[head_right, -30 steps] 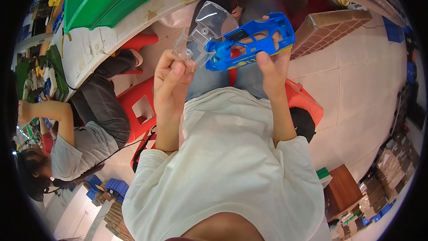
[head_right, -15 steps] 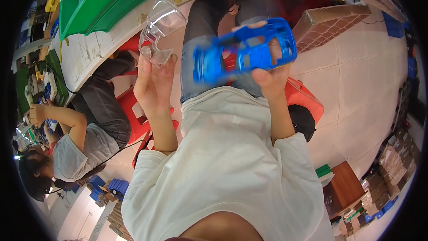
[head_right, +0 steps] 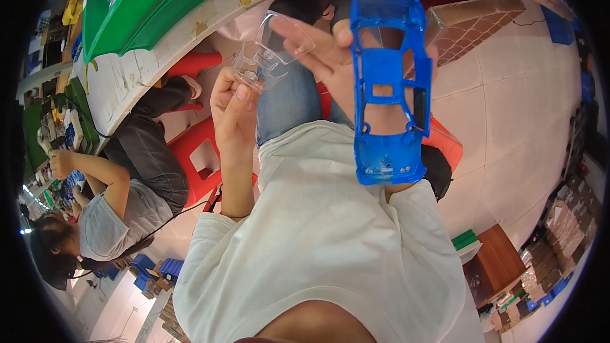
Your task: The person assembles blue toy car shells by hand, inserting clear plastic window inserts into them.
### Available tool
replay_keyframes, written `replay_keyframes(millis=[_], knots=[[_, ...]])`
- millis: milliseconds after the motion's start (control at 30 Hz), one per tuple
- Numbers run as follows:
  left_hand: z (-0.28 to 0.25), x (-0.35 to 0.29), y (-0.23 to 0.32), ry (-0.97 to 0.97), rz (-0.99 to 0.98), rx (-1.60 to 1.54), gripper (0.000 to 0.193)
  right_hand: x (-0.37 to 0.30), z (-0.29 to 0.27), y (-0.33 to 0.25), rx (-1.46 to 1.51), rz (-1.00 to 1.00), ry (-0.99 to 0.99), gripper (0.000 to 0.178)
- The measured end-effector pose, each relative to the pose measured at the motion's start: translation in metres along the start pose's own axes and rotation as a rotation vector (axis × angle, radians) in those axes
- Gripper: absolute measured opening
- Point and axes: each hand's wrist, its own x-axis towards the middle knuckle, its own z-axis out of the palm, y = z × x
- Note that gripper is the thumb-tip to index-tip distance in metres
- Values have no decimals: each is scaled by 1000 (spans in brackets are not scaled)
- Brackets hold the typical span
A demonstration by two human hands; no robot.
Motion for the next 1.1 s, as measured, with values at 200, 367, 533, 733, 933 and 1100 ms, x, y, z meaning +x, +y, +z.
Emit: replay_keyframes(millis=[200,367,533,733,933,1100], knots=[[-2,-1,-3,-7,12,-66,12,9,-27,-29,-707,-360,-465,67],[-3,-1,-3,-53,-2,-63,13,-4,-21,-15,-809,-302,-156,82],[-3,-3,-2,-83,-15,-112,13,-2,-21,-16,-1014,-431,-6,78],[0,-4,0,-44,6,-108,14,-14,-24,-26,-891,-612,102,76],[19,-5,11,88,364,444,13,-30,-38,-17,-893,-802,244,79],[39,-3,26,-4,986,1334,27,-7,-37,-12,-1500,-994,35,72]])
